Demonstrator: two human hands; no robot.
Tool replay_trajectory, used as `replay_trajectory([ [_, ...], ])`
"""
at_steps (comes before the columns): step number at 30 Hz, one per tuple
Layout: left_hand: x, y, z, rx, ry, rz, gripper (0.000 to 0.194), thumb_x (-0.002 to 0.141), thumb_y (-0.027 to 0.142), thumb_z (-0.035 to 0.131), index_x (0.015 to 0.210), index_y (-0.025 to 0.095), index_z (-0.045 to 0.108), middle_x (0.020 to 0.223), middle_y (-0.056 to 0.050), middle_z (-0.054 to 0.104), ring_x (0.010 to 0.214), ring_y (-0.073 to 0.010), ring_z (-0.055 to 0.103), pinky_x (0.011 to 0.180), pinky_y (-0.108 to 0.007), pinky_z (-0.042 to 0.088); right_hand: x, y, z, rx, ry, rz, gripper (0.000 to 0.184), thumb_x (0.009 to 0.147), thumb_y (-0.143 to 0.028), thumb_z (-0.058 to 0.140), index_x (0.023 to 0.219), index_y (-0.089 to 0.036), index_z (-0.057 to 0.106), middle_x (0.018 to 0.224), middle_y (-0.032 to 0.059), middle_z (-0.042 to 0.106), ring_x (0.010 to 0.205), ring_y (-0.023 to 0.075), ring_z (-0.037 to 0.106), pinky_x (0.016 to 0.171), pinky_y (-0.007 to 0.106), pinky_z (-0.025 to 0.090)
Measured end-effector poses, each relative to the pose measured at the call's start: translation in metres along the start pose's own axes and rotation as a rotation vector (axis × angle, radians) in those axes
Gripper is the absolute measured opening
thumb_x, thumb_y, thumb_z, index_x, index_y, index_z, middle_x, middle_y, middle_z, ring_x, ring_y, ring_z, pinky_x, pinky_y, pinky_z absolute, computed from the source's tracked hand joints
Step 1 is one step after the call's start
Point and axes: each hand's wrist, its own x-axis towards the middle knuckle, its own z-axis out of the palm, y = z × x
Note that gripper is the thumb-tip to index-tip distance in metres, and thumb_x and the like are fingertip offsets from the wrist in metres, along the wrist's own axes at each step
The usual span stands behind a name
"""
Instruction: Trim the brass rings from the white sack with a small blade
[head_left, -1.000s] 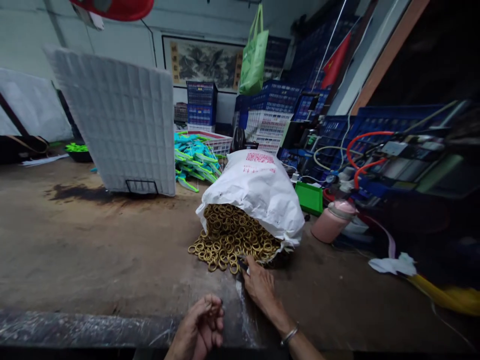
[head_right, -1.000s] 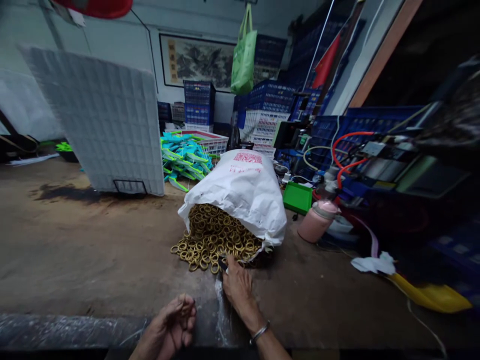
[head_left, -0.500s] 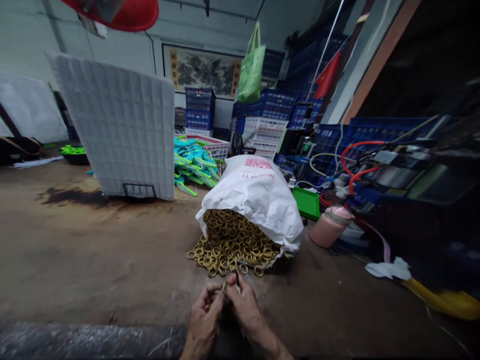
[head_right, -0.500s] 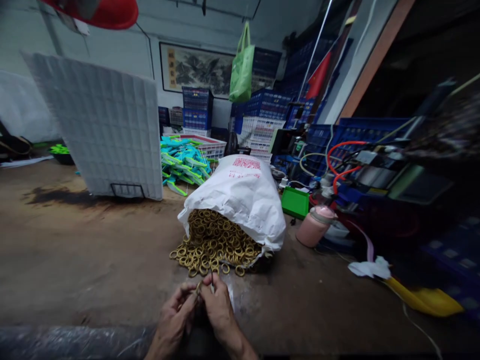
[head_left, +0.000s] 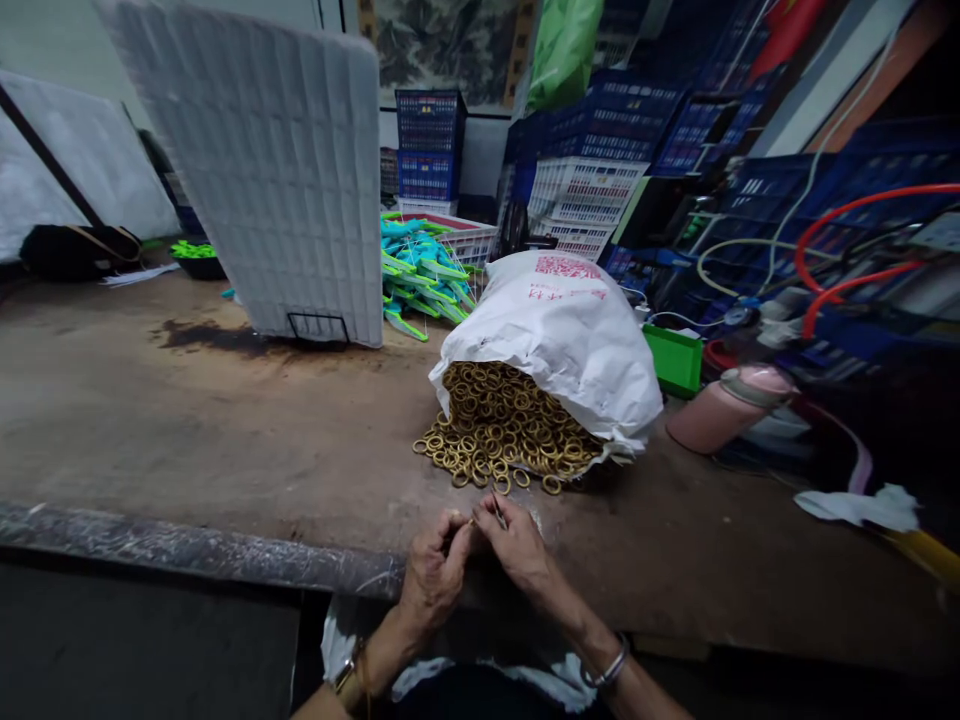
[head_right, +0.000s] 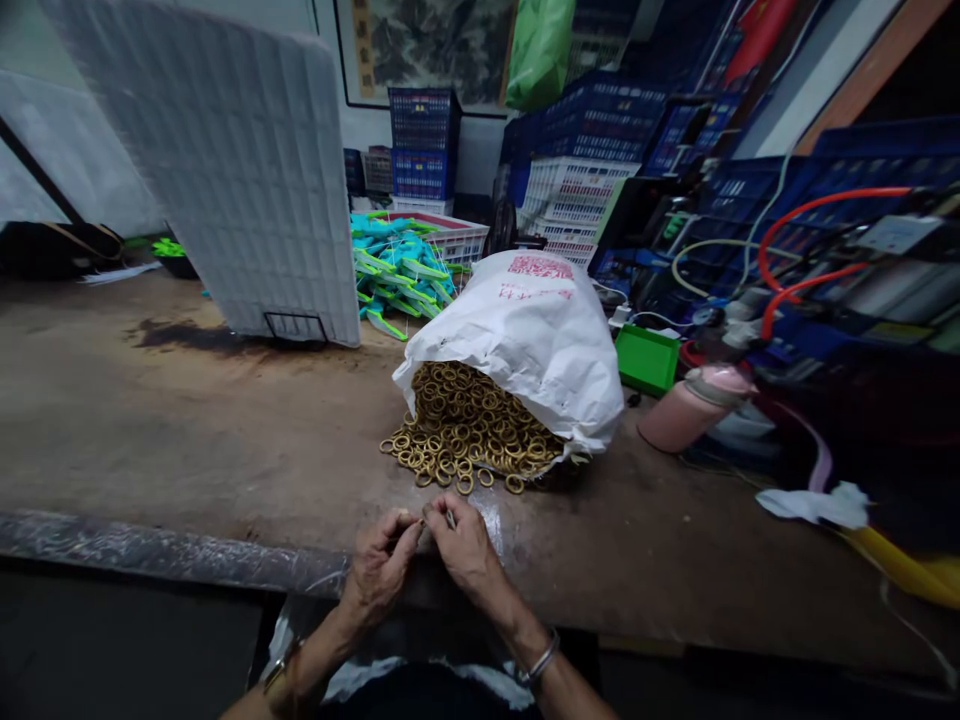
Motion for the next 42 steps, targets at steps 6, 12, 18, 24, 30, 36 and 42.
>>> replay_trajectory([
  [6,-0.002,-0.001,-0.003,-0.241,-0.171,-0.369,0.028,0.077,0.044,0.047,0.067,0.018,0.047,0.048,0.007,0.044,0.035,-0.0047,0.034,0.036,-0.016,0.027,-0.003,-0.003,0.004,-0.041,0.006,0.045,0.018,0.073,-0.031,0.045,0.061,-0.018,0.048,0.053,-0.0059,0.042,0.052,0.0090,0.038,0.052,0.020,0.030],
  [12,-0.005,0.002,-0.005,-0.479,-0.205,-0.470,0.029,0.075,0.045,0.051,0.068,0.017,0.045,0.049,0.008,0.043,0.035,-0.0029,0.034,0.035,-0.014,0.025,-0.005,-0.003,0.004,0.024,-0.020,0.025,0.021,0.076,-0.033,0.044,0.063,-0.018,0.049,0.052,-0.0055,0.044,0.050,0.0088,0.039,0.051,0.020,0.031],
  [18,-0.008,0.001,-0.002,-0.577,-0.148,-0.489,0.029,0.074,0.044,0.054,0.073,0.017,0.044,0.058,0.006,0.049,0.039,-0.0026,0.038,0.035,-0.014,0.028,-0.007,0.008,0.003,-0.230,0.026,-0.103,0.021,0.080,-0.026,0.036,0.067,-0.018,0.051,0.057,-0.0016,0.051,0.053,0.0111,0.044,0.052,0.021,0.030],
  [24,-0.006,0.002,-0.002,-0.462,-0.111,-0.468,0.032,0.072,0.048,0.053,0.073,0.018,0.042,0.056,0.006,0.048,0.037,-0.0027,0.037,0.034,-0.013,0.028,-0.016,0.013,0.005,-0.604,-0.084,-0.191,0.029,0.060,-0.006,0.038,0.080,-0.020,0.055,0.064,-0.0009,0.056,0.056,0.0120,0.045,0.054,0.022,0.026],
  [30,-0.006,0.001,-0.002,-0.349,-0.104,-0.415,0.035,0.072,0.051,0.051,0.067,0.018,0.040,0.053,0.007,0.045,0.036,-0.0032,0.037,0.034,-0.014,0.027,-0.016,0.009,0.006,-0.652,-0.128,-0.184,0.033,0.061,-0.006,0.037,0.085,-0.020,0.054,0.064,-0.0007,0.057,0.055,0.0121,0.046,0.055,0.022,0.025],
  [36,-0.010,0.001,-0.004,-0.288,-0.112,-0.337,0.033,0.075,0.048,0.051,0.066,0.018,0.042,0.054,0.006,0.045,0.039,-0.0033,0.036,0.036,-0.015,0.027,-0.015,0.012,0.003,-0.693,-0.180,-0.191,0.031,0.059,-0.005,0.038,0.083,-0.019,0.052,0.058,-0.0023,0.052,0.051,0.0109,0.041,0.050,0.023,0.022],
  [42,-0.018,0.019,-0.006,-0.464,-0.266,-0.383,0.032,0.073,0.048,0.054,0.066,0.017,0.046,0.057,0.003,0.052,0.041,-0.0049,0.043,0.038,-0.016,0.033,0.002,0.026,-0.011,-0.825,0.027,-0.070,0.024,0.069,-0.008,0.041,0.089,-0.016,0.051,0.059,-0.0001,0.055,0.051,0.0124,0.047,0.049,0.024,0.021],
])
